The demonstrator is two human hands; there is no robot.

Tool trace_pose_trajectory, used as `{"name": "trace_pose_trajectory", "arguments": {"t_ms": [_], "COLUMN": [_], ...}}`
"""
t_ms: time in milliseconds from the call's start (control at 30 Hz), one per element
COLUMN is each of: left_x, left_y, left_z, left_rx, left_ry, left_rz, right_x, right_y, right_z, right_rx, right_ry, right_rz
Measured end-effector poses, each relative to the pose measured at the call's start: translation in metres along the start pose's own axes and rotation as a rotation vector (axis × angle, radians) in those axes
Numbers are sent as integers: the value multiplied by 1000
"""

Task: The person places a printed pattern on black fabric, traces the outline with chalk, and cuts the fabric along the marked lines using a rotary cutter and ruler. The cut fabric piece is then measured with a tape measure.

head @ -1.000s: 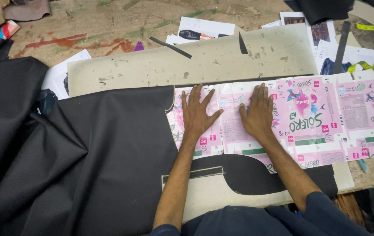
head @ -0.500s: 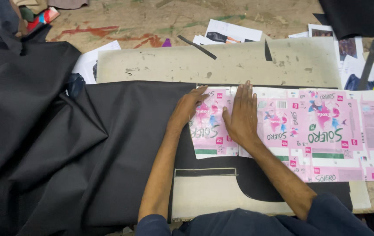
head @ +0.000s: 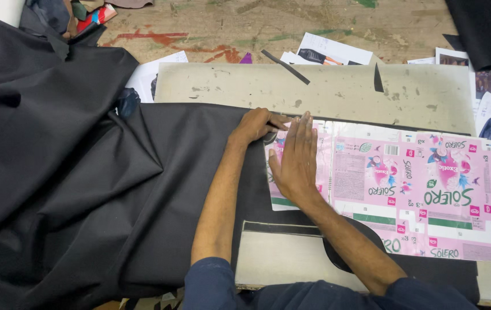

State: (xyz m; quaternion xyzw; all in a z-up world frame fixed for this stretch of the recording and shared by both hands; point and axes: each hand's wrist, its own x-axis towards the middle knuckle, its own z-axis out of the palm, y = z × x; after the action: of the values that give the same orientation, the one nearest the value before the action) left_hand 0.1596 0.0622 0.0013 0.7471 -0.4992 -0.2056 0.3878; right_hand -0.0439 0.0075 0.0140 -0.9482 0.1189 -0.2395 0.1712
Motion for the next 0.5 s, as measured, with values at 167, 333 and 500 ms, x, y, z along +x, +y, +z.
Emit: {"name": "trace_pose_trajectory", "arguments": {"t_ms": [167,333,500], "left_x": [6,-3,-52], "left_y": [2,23,66], "left_z": [-1,4,59], "left_rx": [175,198,709], "left_ry": [-62,21,244], "left_rz": [-47,-23,20], "right_x": [1,-13,-75], "right_y": [-25,-7,74], "right_z": [21,16,-63], "right_rx": [-76,189,431], "right_ry": [-303,-223,-254], "right_rz": [121,105,171]}}
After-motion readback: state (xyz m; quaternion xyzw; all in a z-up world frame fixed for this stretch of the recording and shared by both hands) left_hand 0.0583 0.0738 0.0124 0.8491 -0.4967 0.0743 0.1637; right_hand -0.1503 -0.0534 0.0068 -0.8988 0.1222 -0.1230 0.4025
